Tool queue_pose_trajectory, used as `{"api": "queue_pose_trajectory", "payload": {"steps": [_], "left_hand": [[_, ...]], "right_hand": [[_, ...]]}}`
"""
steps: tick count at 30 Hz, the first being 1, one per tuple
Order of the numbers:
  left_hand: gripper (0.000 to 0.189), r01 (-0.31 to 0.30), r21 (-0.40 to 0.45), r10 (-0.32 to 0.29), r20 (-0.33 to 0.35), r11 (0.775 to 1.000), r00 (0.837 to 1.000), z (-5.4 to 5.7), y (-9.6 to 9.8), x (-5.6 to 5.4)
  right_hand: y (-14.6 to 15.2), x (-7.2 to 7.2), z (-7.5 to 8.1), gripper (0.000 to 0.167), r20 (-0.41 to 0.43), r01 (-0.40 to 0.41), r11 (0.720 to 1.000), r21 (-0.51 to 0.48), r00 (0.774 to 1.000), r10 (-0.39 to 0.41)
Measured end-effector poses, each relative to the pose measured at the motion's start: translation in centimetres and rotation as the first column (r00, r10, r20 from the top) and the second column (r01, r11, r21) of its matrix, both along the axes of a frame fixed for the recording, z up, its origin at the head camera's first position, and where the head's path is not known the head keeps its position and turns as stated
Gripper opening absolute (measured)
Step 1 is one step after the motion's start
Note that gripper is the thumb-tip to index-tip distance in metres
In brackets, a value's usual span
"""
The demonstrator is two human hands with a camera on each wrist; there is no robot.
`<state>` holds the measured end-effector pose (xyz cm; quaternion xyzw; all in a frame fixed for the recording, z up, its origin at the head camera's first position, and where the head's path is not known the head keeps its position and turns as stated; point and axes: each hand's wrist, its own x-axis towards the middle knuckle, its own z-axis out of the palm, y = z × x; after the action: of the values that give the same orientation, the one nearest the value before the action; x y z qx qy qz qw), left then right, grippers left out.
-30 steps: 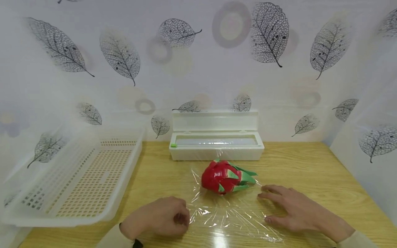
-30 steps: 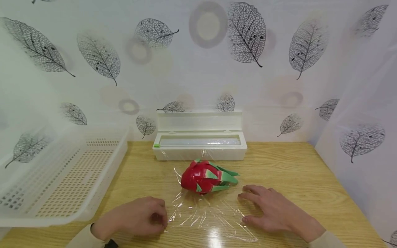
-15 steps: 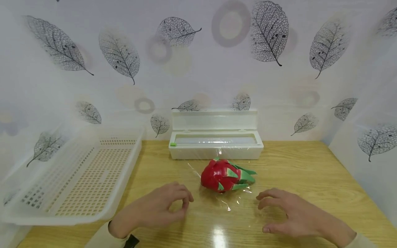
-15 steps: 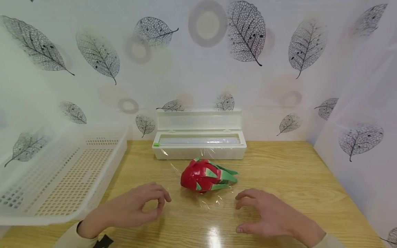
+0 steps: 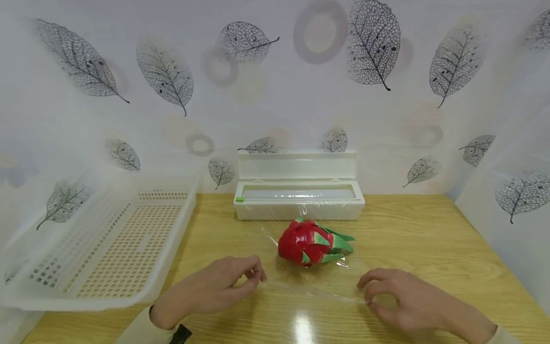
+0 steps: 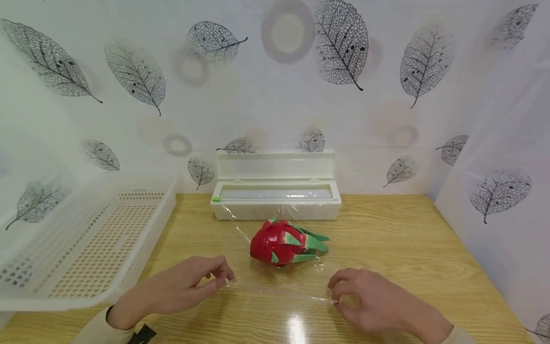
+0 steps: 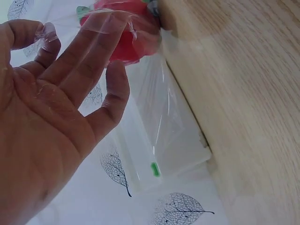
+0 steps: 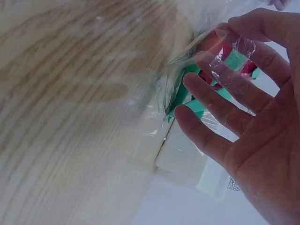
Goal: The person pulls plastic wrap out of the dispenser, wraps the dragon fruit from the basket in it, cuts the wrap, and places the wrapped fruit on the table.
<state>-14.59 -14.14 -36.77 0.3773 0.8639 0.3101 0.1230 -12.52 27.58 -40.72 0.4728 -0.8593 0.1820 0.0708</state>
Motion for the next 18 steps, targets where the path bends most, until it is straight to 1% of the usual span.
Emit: {"api": "queue_pose_trajectory", "payload": {"steps": [4,7,11,13,15,16,18], "left_hand": [[0.013,0.014,-0.024,-0.013,0.021,1.000,1.000,0.02,-0.05,0.10],[0.012,0.020,-0.060,-0.017,0.052,0.998,0.999,0.13,-0.11,0.34],[0.010,0.029,-0.100,-0.022,0.073,0.995,0.997,0.17,-0.10,0.67],[0.009,0.029,-0.114,-0.022,0.058,0.993,0.998,0.09,-0.01,0.78],[0.010,0.026,-0.116,-0.023,0.032,0.993,0.999,-0.11,0.04,0.83],[0.011,0.026,-0.113,-0.025,0.012,0.993,1.000,-0.26,0.08,0.84],[0.012,0.026,-0.108,-0.031,-0.051,0.994,0.998,-0.64,0.18,0.81]], "right_hand": [[0.37,-0.21,0.24,0.032,0.028,-0.021,0.999,-0.040,0.999,0.022],[0.60,-0.24,0.41,0.035,0.042,-0.029,0.997,-0.066,0.999,0.032],[0.78,-0.39,0.51,0.036,0.010,-0.073,0.991,-0.114,0.997,0.075],[0.83,-0.42,0.53,0.036,0.011,-0.088,0.988,-0.124,0.996,0.090],[0.86,-0.39,0.49,0.035,0.023,-0.086,0.990,-0.114,0.996,0.089],[0.87,-0.37,0.45,0.034,0.030,-0.085,0.991,-0.105,0.996,0.088],[0.87,-0.31,0.35,0.032,0.045,-0.081,0.993,-0.085,0.995,0.086]]}}
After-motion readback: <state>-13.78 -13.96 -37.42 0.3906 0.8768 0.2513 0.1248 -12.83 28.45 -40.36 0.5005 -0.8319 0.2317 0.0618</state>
